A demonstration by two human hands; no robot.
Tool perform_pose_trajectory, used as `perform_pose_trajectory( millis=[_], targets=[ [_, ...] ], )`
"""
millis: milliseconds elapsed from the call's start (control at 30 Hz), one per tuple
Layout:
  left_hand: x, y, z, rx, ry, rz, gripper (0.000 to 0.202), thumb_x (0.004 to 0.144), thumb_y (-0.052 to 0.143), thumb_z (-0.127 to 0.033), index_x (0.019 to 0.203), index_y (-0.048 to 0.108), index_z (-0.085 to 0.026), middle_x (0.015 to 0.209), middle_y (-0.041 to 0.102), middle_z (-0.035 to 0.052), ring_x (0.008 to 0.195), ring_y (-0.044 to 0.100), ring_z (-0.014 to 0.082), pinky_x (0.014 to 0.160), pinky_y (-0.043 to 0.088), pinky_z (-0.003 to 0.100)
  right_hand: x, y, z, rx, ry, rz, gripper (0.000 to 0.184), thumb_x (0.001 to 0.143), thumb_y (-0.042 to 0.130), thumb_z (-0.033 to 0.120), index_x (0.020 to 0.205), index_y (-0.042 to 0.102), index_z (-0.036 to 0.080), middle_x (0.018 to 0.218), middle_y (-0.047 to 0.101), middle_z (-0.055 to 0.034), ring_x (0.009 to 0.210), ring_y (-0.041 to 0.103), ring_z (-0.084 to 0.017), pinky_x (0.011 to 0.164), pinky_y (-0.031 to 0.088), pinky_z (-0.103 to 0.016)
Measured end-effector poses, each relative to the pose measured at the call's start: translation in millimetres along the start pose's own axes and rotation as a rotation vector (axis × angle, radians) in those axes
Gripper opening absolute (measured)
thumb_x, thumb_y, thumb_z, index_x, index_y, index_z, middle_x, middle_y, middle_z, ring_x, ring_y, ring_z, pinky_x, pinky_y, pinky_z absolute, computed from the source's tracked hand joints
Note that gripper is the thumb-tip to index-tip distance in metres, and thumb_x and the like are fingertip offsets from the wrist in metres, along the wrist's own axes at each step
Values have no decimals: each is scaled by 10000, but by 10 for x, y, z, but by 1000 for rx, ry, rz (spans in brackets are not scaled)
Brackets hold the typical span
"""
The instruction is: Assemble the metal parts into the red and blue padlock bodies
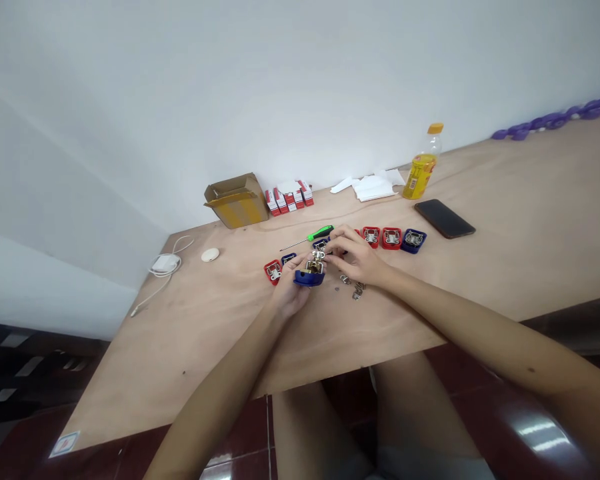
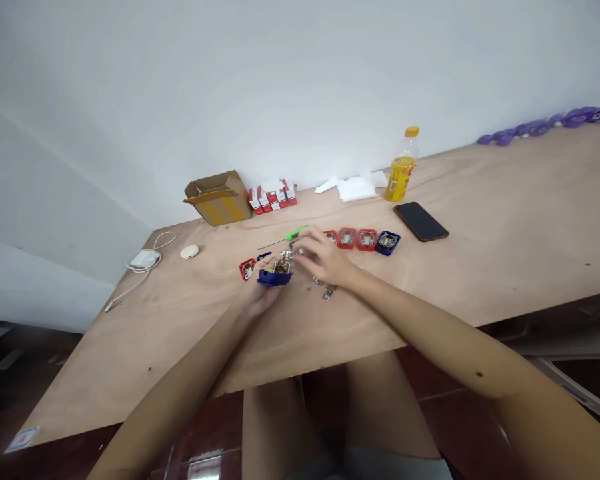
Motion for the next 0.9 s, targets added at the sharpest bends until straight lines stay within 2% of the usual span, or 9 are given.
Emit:
perform_pose_trajectory(
  millis=[100, 200, 367, 433, 500, 600, 700, 833, 900],
  targets=[
    [-2, -12, 6, -18, -4, -6, 343, 770, 956, -362, 990, 821, -136, 864, 790, 71, 735, 700, 146, 748, 572, 257, 7, 20, 21, 17, -38, 45, 274, 1071, 590, 200, 1310, 715, 247, 1314, 636, -142, 1155, 670, -274, 977, 616, -477],
    [-6, -6, 9, 0, -9, 7, 303, 800, 931, -357, 969, 812, -136, 862, 785, 66, 735, 699, 142, 735, 566, 250, 16, 9, 30, 11, -55, 32, 199, 1067, 602, 200, 1200, 744, 240, 1222, 655, -126, 1158, 679, -277, 982, 615, -479],
    [-10, -8, 9, -7, -16, -15, 208, 858, 879, -317, 967, 804, -156, 832, 770, 43, 735, 705, 147, 760, 573, 264, 21, 21, 21, 25, -57, 49, 255, 1073, 584, 190, 1280, 723, 244, 1290, 652, -142, 1228, 671, -290, 1043, 597, -508],
    [-8, -13, 13, -4, -20, -21, 215, 851, 884, -319, 963, 803, -155, 822, 768, 42, 724, 703, 149, 747, 573, 266, 21, 15, 14, 28, -53, 44, 206, 1070, 599, 205, 1214, 741, 241, 1237, 662, -133, 1172, 686, -284, 1003, 613, -497],
    [-6, -12, 14, 4, -17, -16, 226, 842, 890, -330, 957, 805, -154, 839, 778, 51, 720, 699, 148, 741, 574, 266, 22, 6, -8, 22, -23, 36, 204, 1063, 619, 229, 1227, 738, 245, 1230, 662, -131, 1133, 691, -282, 980, 623, -499],
    [-6, -9, 11, 6, -9, -11, 239, 819, 906, -330, 944, 809, -151, 863, 788, 59, 719, 697, 142, 736, 573, 260, 21, 23, -2, 32, -43, 75, 270, 1076, 580, 224, 1300, 725, 264, 1308, 660, -140, 1209, 675, -294, 1036, 605, -533],
    [-8, 5, 10, 21, -8, 3, 276, 779, 933, -326, 939, 806, -139, 862, 785, 59, 715, 700, 142, 698, 559, 244, 20, 20, -12, 39, -34, 70, 205, 1068, 599, 225, 1209, 744, 256, 1246, 675, -131, 1154, 683, -285, 999, 617, -520],
    [-13, 13, 9, 28, -7, -7, 248, 806, 917, -358, 925, 809, -169, 859, 786, 55, 713, 696, 149, 700, 564, 260, 22, 25, -13, 46, -25, 85, 228, 1069, 601, 216, 1257, 720, 265, 1296, 658, -131, 1190, 671, -281, 1012, 609, -511],
    [-13, 16, 12, 25, -14, -10, 226, 818, 911, -354, 928, 811, -184, 867, 787, 54, 708, 684, 146, 694, 559, 264, 27, 22, 7, 40, -47, 88, 194, 1070, 594, 210, 1198, 733, 254, 1239, 657, -126, 1183, 668, -282, 1017, 599, -513]
  ],
)
Point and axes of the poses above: each hand's wrist, its own x-axis towards the middle knuckle, its own y-axis out of the palm, z = x × y, the point moved 6 cm from there along x, towards the middle knuckle
